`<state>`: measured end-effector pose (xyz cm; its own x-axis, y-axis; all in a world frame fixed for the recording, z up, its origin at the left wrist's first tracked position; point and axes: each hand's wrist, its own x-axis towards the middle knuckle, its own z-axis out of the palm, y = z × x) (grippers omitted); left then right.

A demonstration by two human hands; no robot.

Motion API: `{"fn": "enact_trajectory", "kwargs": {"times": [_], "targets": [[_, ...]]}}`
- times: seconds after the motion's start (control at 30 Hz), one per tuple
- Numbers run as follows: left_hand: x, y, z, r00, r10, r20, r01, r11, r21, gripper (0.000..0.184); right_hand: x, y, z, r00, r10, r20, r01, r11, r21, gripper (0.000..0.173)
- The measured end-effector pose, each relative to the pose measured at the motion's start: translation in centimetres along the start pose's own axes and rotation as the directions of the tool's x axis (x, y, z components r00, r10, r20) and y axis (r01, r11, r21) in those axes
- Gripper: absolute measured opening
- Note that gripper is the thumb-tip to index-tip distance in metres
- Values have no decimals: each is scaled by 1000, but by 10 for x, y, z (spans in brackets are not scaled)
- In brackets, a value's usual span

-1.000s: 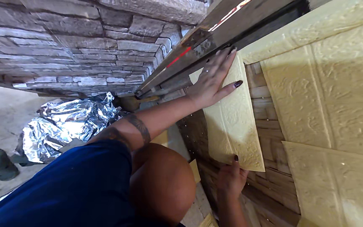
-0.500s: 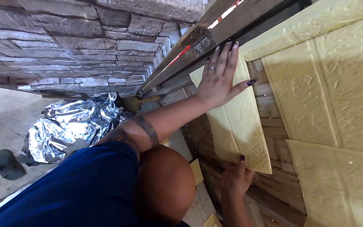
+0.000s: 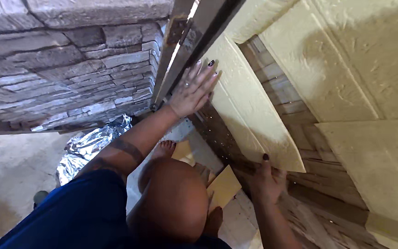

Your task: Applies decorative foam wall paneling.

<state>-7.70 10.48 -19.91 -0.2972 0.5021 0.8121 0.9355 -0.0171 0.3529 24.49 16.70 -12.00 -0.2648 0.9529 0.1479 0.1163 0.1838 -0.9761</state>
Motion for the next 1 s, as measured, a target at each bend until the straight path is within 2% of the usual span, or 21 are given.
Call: {"fn": "enact_trajectory", "kwargs": {"times": [0.13, 0.33, 0.53, 0.73, 1.0], "targets": [[3, -14, -4, 987, 107, 120, -120, 987, 106, 46, 9, 1, -5, 1000, -15, -8, 15, 999, -38, 21], [12, -29, -10, 940, 146, 308, -222, 948, 228, 52, 26, 5, -7, 998, -65, 13, 66, 995, -76, 21], [18, -32, -5, 931, 135, 339, -245, 920, 305, 62, 40, 8, -9, 990, -125, 66, 128, 991, -44, 25], [19, -28, -1, 933, 88, 349, -215, 914, 344, 60, 44, 7, -9, 995, -96, 41, 98, 993, -61, 25], [22, -33, -6, 931, 123, 345, -240, 916, 321, 59, 54, 4, -6, 995, -95, 29, 97, 992, -75, 24]]}}
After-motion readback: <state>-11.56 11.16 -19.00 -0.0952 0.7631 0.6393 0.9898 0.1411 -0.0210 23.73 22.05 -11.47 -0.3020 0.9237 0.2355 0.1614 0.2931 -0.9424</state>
